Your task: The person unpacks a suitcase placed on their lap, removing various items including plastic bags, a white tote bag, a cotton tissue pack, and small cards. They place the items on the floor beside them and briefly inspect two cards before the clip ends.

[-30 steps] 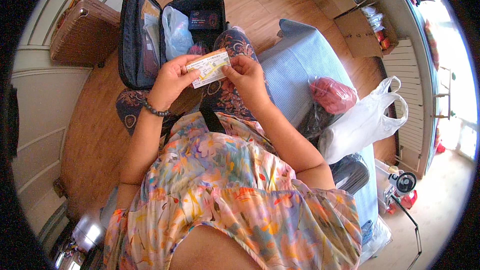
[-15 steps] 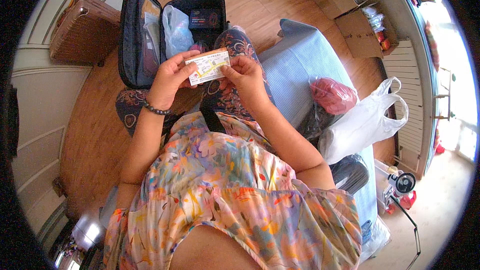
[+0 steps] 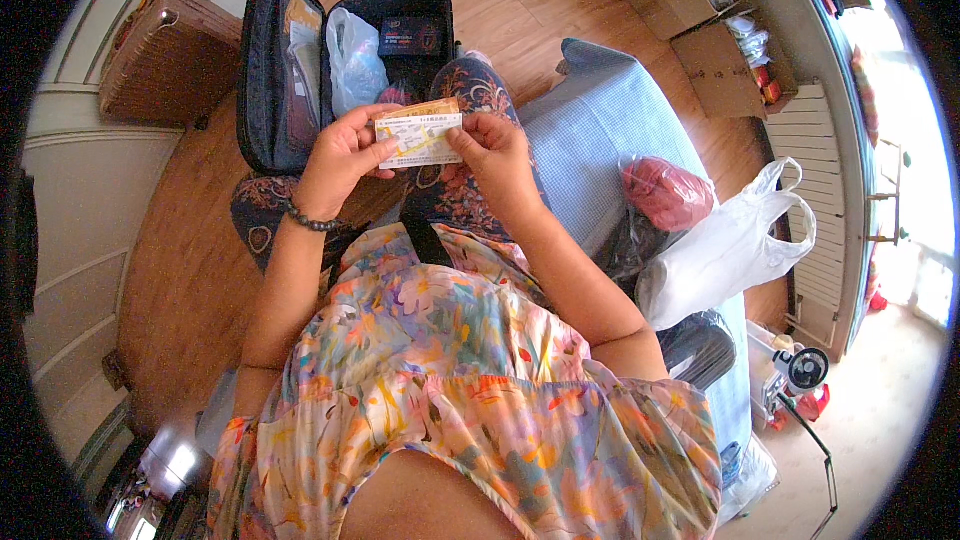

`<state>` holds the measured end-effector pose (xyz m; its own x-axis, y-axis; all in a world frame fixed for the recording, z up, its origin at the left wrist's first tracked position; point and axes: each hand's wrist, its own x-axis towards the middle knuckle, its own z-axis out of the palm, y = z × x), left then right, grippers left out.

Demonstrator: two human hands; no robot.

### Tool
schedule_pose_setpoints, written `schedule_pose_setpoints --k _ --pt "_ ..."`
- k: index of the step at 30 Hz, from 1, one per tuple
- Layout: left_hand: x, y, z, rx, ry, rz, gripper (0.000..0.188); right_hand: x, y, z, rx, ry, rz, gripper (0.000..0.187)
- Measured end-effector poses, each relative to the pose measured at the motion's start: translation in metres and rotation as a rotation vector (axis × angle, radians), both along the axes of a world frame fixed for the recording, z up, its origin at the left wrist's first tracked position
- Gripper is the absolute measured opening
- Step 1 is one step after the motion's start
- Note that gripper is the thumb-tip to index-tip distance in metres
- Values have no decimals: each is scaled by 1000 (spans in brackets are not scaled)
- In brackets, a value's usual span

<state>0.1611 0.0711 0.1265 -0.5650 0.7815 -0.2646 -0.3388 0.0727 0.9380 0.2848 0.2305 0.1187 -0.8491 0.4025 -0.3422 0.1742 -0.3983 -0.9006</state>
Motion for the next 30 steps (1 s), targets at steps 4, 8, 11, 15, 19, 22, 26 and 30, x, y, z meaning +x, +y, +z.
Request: schedule_pose_setpoints --k 4,8,11,15,19,22,26,30 --pt "1 0 1 -42 -4 15 35 -2 -2 3 25 -27 -44 16" --pt "0 -1 -4 -62 80 -2 35 0 0 -5 119 -42 -10 17" --pt "-2 -3 -10 -41 72 -21 32 0 -1 -6 117 -30 2 18" --pt "-1 -3 -9 7 -6 6 25 0 -1 -4 108 -24 10 19" --pt "2 -1 -8 -40 30 70 22 -1 -1 -8 122 -18 7 18" --pt "5 3 -9 -102 260 140 17 0 -4 3 123 -8 77 19" --pt "10 7 -4 -259 826 211 13 4 -16 4 755 90 168 18" --pt "5 4 -12 -266 747 209 13 3 -26 14 1186 173 179 16"
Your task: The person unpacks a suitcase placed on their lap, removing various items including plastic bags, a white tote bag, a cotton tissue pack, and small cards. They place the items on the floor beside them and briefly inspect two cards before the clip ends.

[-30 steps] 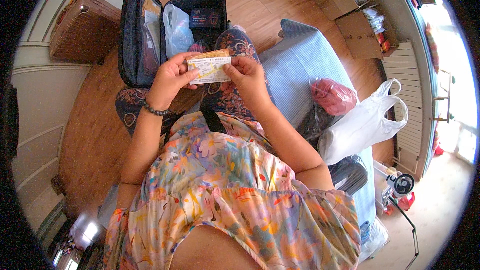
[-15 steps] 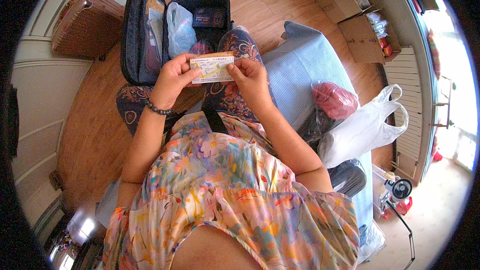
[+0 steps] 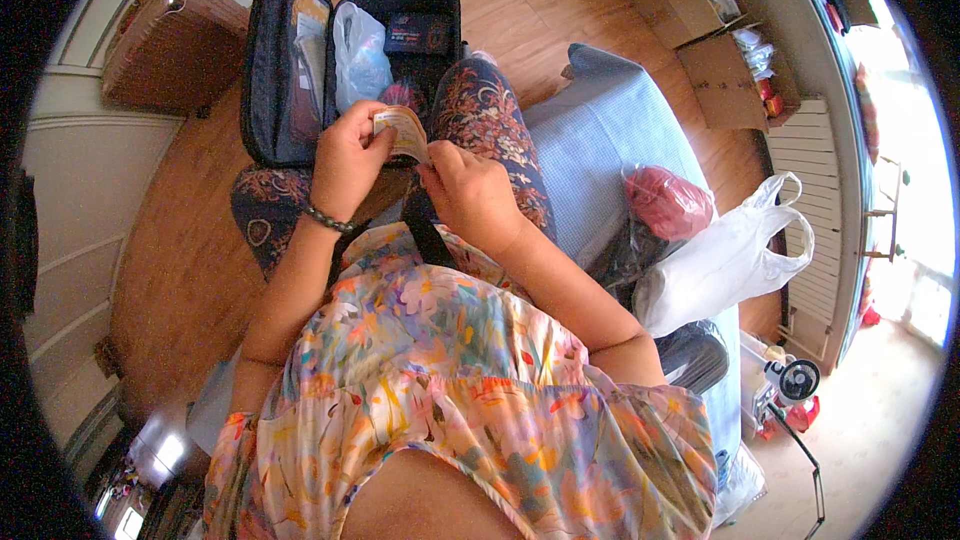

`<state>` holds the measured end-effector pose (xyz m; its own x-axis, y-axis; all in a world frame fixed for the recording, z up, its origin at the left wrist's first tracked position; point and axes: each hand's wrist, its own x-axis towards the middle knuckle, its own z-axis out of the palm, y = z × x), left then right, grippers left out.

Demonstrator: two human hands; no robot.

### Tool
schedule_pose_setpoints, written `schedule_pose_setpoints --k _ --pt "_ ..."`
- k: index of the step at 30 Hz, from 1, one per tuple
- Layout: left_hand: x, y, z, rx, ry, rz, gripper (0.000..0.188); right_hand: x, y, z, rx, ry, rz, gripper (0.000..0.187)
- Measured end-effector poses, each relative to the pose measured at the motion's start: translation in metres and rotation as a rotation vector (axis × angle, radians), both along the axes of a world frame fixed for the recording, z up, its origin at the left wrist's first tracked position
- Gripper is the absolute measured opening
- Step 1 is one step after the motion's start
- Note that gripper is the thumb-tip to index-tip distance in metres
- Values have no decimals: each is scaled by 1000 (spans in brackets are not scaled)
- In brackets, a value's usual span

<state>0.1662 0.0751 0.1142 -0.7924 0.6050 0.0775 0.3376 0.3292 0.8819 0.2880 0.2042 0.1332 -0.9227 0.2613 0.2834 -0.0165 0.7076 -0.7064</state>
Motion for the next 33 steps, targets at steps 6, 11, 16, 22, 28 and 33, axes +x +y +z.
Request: schedule_pose_setpoints --k 6,11,16,22,28,33 --pt "-1 -11 -17 195 -454 -9 13 1 5 -8 35 -25 12 13" --pt "-3 -20 -11 38 -491 -28 17 -3 -6 -24 -175 -67 59 10" --pt "-14 -30 -28 221 -867 9 21 -23 17 -33 -993 -358 -132 6" --pt "-20 -28 -40 335 -773 8 22 -34 19 -51 -1024 -368 -85 14" --pt "-24 -29 -36 365 -833 64 18 -40 15 -46 -1075 -376 -92 16" --pt "-26 -29 -39 338 -794 66 15 -41 16 -43 -1061 -417 -74 16"
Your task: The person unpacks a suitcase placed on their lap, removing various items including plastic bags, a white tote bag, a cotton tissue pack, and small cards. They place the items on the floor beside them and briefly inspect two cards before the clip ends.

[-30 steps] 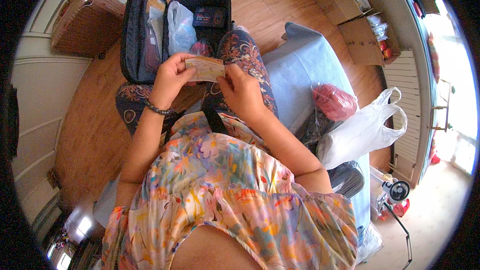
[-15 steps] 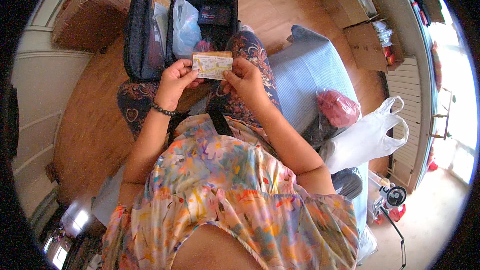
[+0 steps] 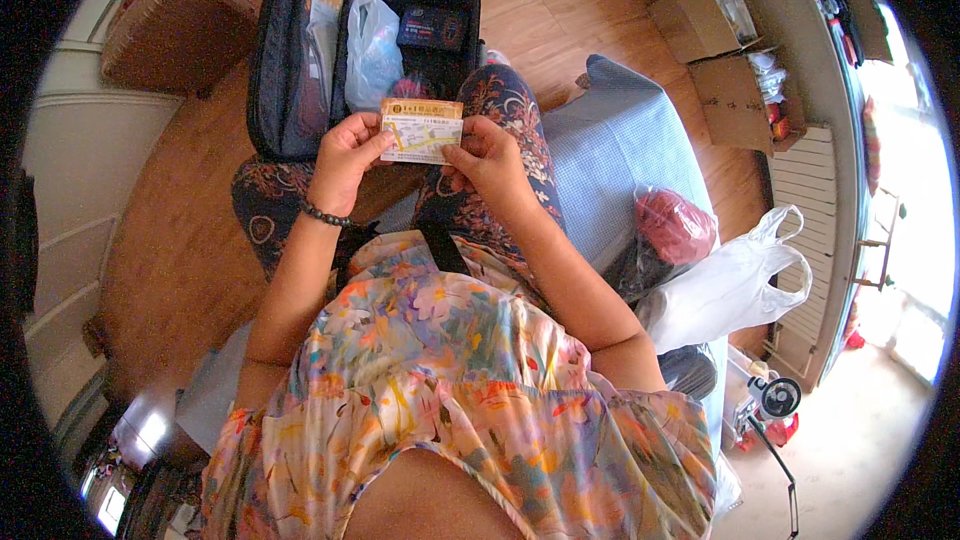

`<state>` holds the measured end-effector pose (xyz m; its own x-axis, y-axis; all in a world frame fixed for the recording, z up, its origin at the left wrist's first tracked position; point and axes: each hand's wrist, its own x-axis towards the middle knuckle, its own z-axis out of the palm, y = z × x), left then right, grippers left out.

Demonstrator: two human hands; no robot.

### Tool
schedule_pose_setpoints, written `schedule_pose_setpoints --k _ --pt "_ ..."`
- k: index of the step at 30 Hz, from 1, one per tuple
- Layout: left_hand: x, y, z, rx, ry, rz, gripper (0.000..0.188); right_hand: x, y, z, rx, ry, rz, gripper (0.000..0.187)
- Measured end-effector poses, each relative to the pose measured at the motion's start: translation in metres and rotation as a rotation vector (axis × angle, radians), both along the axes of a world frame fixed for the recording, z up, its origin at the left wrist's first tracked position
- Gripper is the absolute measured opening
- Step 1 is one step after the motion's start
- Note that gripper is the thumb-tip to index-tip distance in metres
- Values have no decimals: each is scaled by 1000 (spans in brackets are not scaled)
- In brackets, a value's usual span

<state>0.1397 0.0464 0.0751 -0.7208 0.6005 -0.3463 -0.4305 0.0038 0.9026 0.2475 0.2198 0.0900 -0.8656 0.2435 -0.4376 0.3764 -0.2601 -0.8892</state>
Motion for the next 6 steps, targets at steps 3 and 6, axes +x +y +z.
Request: schedule_pose_setpoints --k 3,6 --pt "-1 0 3 -34 -19 1 16 0 1 -1 -11 9 7 17" --pt "-1 -1 5 -41 -24 0 17 1 2 -4 2 -11 16 18"
